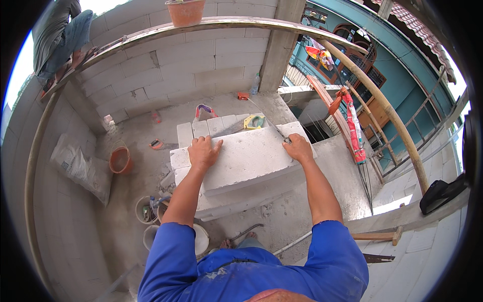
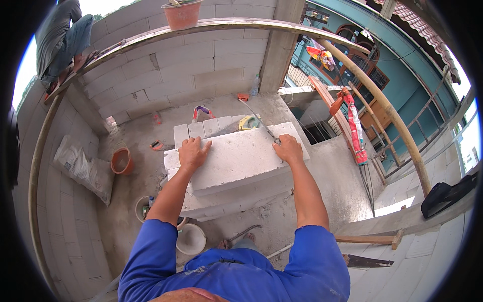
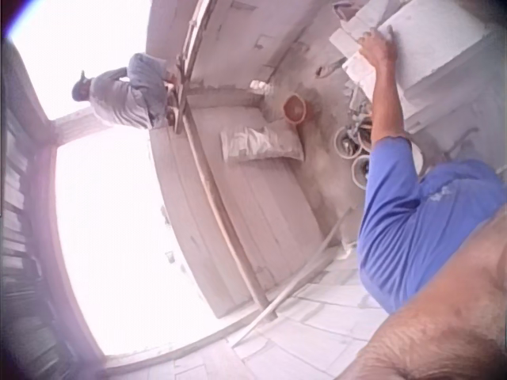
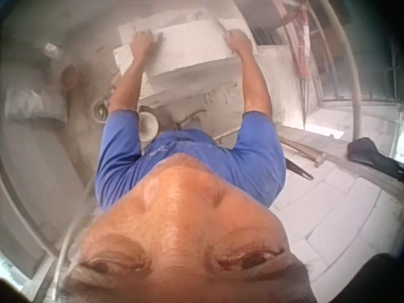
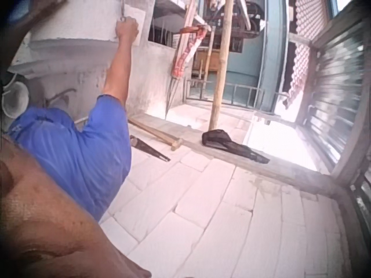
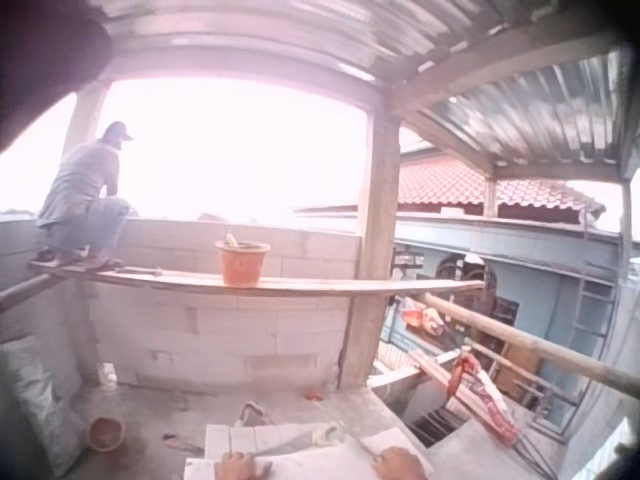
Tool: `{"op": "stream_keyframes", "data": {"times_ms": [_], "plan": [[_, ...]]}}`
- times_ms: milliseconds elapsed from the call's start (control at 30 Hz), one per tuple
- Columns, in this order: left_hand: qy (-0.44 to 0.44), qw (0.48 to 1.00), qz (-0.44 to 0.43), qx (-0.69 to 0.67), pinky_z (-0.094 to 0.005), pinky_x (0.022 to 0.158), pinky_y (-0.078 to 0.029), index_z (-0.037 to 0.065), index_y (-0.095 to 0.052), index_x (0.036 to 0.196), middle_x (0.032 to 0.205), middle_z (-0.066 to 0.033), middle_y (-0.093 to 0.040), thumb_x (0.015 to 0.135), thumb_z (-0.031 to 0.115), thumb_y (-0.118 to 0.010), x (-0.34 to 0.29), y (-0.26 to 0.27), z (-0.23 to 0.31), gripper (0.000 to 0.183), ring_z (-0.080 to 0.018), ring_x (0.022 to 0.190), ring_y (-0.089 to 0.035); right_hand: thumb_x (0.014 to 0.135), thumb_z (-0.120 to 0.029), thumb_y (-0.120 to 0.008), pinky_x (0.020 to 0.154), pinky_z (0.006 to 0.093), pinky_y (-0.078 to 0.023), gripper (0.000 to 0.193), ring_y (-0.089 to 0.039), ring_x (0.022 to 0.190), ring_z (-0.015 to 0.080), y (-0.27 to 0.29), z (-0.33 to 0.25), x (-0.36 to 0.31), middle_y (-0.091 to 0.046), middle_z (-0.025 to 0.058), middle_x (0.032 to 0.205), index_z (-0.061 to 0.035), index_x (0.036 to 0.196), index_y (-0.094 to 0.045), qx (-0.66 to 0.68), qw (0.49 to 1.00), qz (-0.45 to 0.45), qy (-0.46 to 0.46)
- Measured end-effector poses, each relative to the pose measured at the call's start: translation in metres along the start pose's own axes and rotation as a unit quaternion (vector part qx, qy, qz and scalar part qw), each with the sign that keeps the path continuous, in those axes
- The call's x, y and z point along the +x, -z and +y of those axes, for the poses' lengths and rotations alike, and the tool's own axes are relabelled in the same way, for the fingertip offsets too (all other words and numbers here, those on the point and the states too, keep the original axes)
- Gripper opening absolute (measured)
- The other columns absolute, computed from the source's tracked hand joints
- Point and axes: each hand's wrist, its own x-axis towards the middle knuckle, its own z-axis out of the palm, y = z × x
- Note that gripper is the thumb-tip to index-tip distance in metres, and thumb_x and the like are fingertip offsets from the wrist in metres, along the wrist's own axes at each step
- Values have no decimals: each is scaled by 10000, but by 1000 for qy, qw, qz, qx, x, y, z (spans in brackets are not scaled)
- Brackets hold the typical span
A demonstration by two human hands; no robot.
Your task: The person mixes a cement-like substance in a bucket using a trowel, then transfers the mixture to a wall. They then pick up a pickaxe and use it to cut a white block on a stack of blocks.
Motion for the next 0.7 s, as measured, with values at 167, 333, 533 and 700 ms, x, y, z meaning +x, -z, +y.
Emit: {"op": "stream_keyframes", "data": {"times_ms": [167, 333, 533, 700], "plan": [[3, 1000, -19, -1, -488, 950, -477, 69, -690, 1175, 1185, -120, -677, 979, 612, -520, 2, 2, 0, 601, -311, 1193, -576, 894, -391, -672, 1010, 485, -474, 436, -573, 1251, 333, 5, -2, 0, -646, 139, 1271, -43, 1157, -682, 0, 1000, -15, -2], [3, 1000, -9, -4, -482, 938, -492, 64, -692, 1135, 1159, -135, -687, 983, 597, -519, 1, 3, -3, 580, -322, 1167, -593, 885, -379, -681, 988, 495, -486, 429, -596, 1202, 353, 3, -6, -2, -662, 152, 1225, -25, 1126, -680, 8, 1000, 17, 16], [6, 999, -42, -9, -492, 981, -457, 91, -648, 1256, 1253, -128, -647, 1004, 607, -475, -1, 12, 6, 600, -312, 1245, -553, 865, -372, -694, 962, 505, -491, 401, -601, 1180, 363, 1, 6, -4, -665, 161, 1192, -26, 1067, -679, 16, 999, 38, 30], [16, 998, -52, -12, -483, 981, -437, 121, -661, 1245, 1249, -105, -645, 1006, 612, -462, -2, 14, 3, 582, -298, 1235, -545, 848, -358, -708, 923, 503, -506, 388, -632, 1100, 385, 0, 1, -4, -674, 187, 1138, -10, 1016, -675, 17, 997, 57, 40]]}}
